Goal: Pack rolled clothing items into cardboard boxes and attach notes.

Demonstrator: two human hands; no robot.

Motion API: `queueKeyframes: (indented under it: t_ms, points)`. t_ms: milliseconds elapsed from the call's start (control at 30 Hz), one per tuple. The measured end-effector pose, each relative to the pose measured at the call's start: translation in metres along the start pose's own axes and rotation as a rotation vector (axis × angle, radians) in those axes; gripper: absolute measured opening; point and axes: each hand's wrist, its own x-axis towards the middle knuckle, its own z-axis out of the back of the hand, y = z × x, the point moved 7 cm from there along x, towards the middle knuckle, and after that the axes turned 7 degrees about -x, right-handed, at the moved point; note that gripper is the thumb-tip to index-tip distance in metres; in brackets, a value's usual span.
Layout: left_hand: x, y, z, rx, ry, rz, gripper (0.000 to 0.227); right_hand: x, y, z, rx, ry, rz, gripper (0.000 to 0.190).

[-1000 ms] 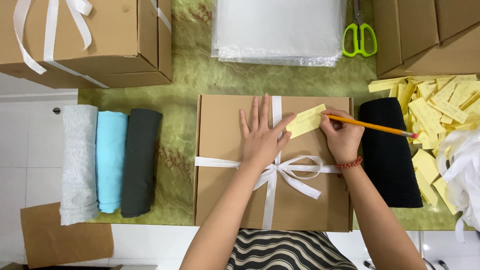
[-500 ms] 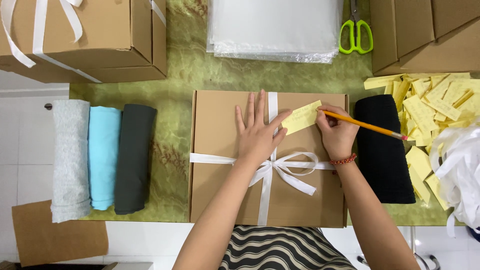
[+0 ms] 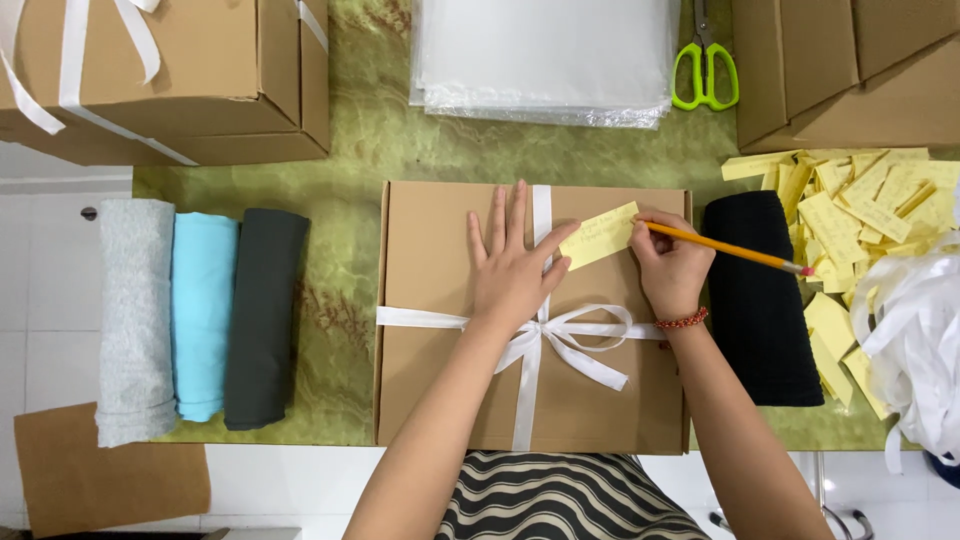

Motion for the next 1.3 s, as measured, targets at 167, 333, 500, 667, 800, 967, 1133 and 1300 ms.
queueKeyframes:
  t_ms: [167,333,500,667,800,967,1133,1300]
  points:
    - [-0.001,-0.001,0.001,0.000,0.006,-0.004,0.047,-0.002,0.002,0.002,0.023,0.002,-0.017,0.011]
    - [0.001,0.000,0.002,-0.013,0.016,0.008,0.047,0.000,0.007,0.003,0.028,-0.030,-0.003,0.011]
    - [0.001,0.001,0.000,0.001,0.020,0.012,0.047,0.001,0.012,0.006,0.022,-0.026,0.002,0.011]
    - [-0.001,0.000,-0.001,-0.015,0.011,0.004,0.046,-0.002,0.007,0.005,0.016,-0.038,0.017,0.011]
    - [0.000,0.001,0.000,-0.028,0.003,0.006,0.047,0.001,0.007,0.006,0.006,-0.063,0.024,0.013]
    - [0.000,0.002,-0.001,-0.025,-0.014,-0.008,0.047,-0.001,0.002,0.006,0.010,-0.053,0.020,0.011]
    - [0.000,0.002,-0.002,-0.028,-0.014,-0.003,0.046,-0.002,-0.002,0.005,-0.002,-0.061,0.020,0.011]
    - [0.001,0.001,0.000,-0.020,0.002,0.009,0.047,-0.004,0.000,0.006,-0.032,-0.048,0.018,0.010]
